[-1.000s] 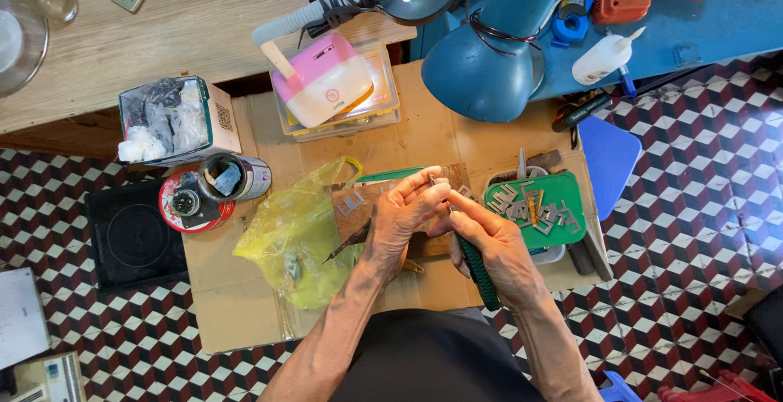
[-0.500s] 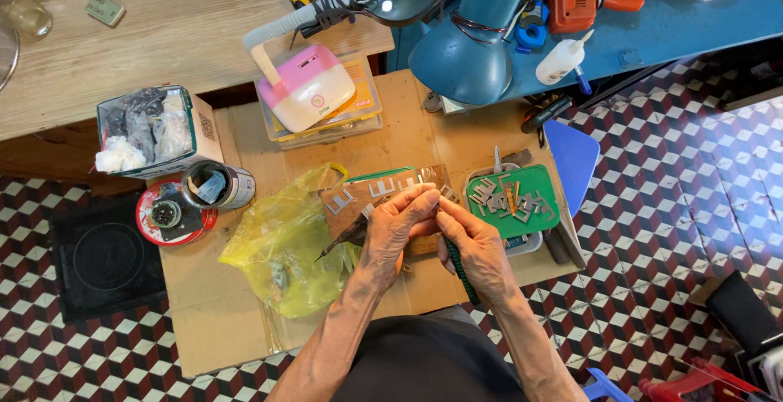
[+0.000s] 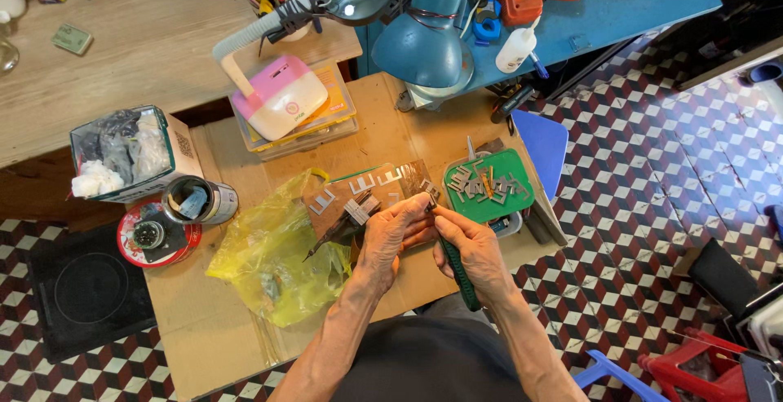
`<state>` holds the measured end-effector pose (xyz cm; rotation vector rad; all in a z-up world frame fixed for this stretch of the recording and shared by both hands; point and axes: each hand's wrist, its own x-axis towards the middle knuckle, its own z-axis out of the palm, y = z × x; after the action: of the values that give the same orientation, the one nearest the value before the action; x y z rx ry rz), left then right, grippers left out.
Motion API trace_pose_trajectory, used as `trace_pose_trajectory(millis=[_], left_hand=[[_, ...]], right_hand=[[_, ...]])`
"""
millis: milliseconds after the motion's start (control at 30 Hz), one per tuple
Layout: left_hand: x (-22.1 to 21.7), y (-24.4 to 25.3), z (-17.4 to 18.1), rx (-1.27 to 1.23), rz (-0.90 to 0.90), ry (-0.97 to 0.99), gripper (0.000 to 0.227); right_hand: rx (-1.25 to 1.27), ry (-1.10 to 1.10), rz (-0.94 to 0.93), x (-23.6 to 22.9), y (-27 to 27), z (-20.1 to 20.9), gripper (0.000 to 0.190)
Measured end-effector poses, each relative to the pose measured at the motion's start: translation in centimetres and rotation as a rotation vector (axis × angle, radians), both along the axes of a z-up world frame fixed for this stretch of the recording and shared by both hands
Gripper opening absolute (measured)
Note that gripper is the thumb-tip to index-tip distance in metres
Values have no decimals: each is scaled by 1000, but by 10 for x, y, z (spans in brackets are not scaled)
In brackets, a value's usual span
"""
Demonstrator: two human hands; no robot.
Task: The person assembles small metal components by hand, using a utility knife to trim or adjust parts. They repeatedly pick up pieces, align them, and insert them into a larger metal assembly, occasionally using the knife to scrape or cut edges.
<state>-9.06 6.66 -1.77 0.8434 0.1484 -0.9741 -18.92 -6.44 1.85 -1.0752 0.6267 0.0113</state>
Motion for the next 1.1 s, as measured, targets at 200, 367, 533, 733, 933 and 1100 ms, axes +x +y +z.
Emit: trace_pose_trajectory(millis=[200,367,533,733,933,1100], left_hand=[[-3,-10,-10,-196,-45,129,50],[-18,-15,-14,-279,78,227,56],[-26,-10,-3,-188,156,168,58],[-41,-27,11,-122,160,161,60],[-46,-44,16,-110,200,186,61],[-45,-49,20,-133,286,267,56]], right_hand=[[377,-57,-52,-11,-31,-4,47],[550,-77,-53,-22,-64,-29,29],[446,61,-152,-22,-145,-82,28],[462,160,-176,4,-221,-147,26],[426,245,-150,14,-233,-154,28],[213,276,-80,6,-224,-104,31]])
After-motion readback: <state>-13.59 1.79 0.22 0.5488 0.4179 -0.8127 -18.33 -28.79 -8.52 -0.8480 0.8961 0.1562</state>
